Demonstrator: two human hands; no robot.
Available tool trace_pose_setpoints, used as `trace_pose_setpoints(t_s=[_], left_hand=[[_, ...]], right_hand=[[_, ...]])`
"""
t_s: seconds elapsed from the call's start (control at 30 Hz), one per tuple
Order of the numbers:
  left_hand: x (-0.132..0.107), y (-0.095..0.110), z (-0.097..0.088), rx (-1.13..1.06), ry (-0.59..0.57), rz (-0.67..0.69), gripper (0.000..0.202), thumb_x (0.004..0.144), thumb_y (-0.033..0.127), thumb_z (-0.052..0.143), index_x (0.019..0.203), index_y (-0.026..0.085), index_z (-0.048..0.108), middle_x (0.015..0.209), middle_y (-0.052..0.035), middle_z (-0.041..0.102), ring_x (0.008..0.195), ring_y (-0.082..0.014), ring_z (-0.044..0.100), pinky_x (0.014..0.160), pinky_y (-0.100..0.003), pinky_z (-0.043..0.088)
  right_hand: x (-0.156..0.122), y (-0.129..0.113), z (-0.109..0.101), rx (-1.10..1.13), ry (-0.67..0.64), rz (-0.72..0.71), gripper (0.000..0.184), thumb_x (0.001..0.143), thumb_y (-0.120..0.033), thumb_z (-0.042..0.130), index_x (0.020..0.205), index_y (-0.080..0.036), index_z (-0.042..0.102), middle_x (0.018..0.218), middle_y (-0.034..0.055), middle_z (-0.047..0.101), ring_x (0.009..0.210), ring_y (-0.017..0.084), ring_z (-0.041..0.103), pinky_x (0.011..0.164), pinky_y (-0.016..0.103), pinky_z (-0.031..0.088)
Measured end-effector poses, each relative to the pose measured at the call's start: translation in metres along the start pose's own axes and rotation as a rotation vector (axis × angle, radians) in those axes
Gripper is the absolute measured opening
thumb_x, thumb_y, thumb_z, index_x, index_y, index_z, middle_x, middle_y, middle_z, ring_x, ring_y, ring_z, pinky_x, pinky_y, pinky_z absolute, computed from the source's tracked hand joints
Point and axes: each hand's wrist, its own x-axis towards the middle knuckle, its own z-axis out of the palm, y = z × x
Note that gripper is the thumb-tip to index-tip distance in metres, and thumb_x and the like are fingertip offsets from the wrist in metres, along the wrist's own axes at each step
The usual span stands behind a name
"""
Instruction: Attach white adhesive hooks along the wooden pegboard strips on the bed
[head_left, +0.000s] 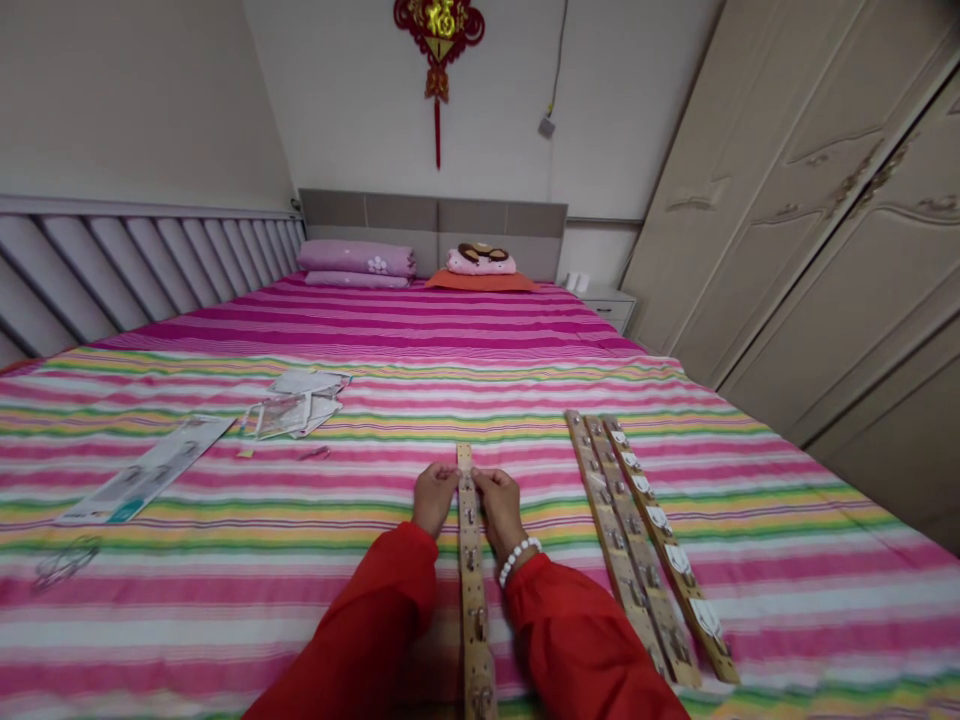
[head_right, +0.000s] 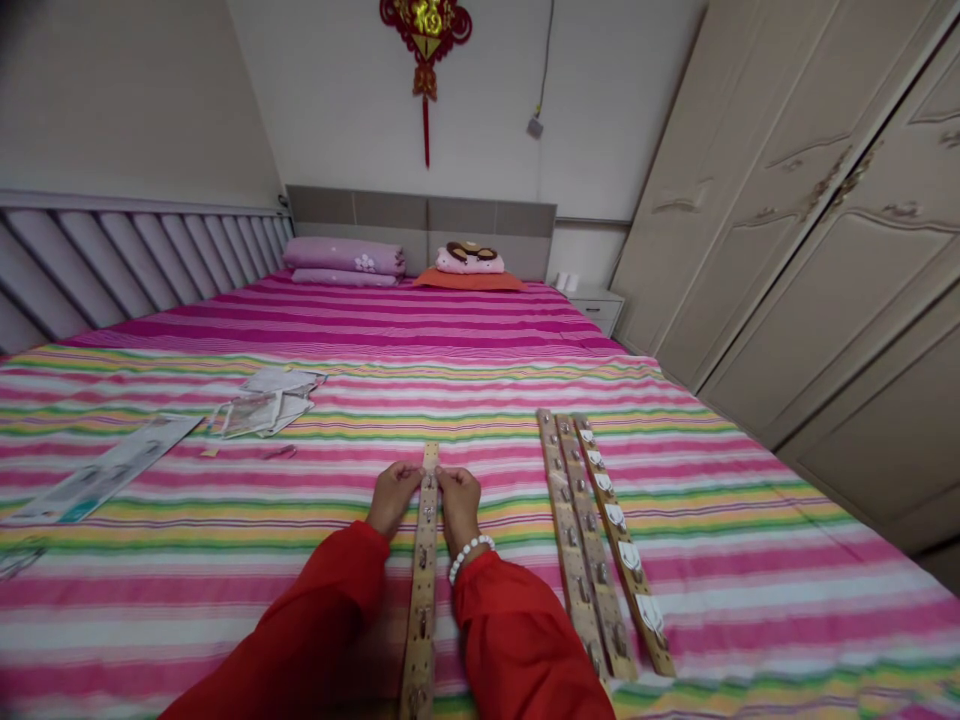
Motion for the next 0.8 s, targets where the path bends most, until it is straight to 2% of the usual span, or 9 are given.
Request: trace_pose_setpoints(t_s=[0.37,0.57,0.7,0.8], left_hand=[[0.0023,-0.0073,-0.0013,0.044,0.025,-0.009,0.023,0.059,0.034,0.073,0.071,0.017,0.065,0.068,-0.0035,0.068,0.067,-0.0173,0.062,0.066,-0.028,0.049],[0.0008,-0.0064,-0.0033,0.013,0.007,0.013,0.024,0.058,0.03,0.072,0.076,0.016,0.065,0.06,0.0017,0.062,0.06,-0.0138,0.059,0.06,-0.025,0.047],[-0.001,-0.0035,-0.0061,-0.012,-0.069,-0.008,0.029,0.057,0.025,0.071,0.084,0.015,0.07,0.064,0.0015,0.063,0.06,-0.0128,0.058,0.062,-0.025,0.047],[-0.0004,-0.0016,-0.0082,-0.04,-0.099,-0.062,0.031,0.055,0.021,0.072,0.085,0.013,0.073,0.068,-0.0009,0.066,0.065,-0.0142,0.06,0.068,-0.027,0.048]], right_hand=[[0.0053,0.0055,-0.0008,-0.035,0.043,0.007,0.025,0.053,-0.033,0.079,0.054,-0.017,0.059,0.048,-0.0025,0.06,0.048,0.012,0.05,0.049,0.026,0.04],[0.0059,0.0052,-0.0003,-0.056,0.064,-0.003,0.021,0.053,-0.029,0.076,0.054,-0.018,0.058,0.046,-0.0039,0.057,0.046,0.011,0.048,0.048,0.025,0.041],[0.0022,0.0015,0.0003,0.004,0.015,-0.005,0.016,0.053,-0.026,0.074,0.062,-0.017,0.063,0.054,-0.0014,0.063,0.054,0.015,0.055,0.054,0.026,0.045],[-0.0012,-0.0019,-0.0017,0.025,-0.044,0.01,0.023,0.053,-0.026,0.072,0.073,-0.016,0.069,0.058,-0.0005,0.065,0.057,0.015,0.057,0.053,0.026,0.045]])
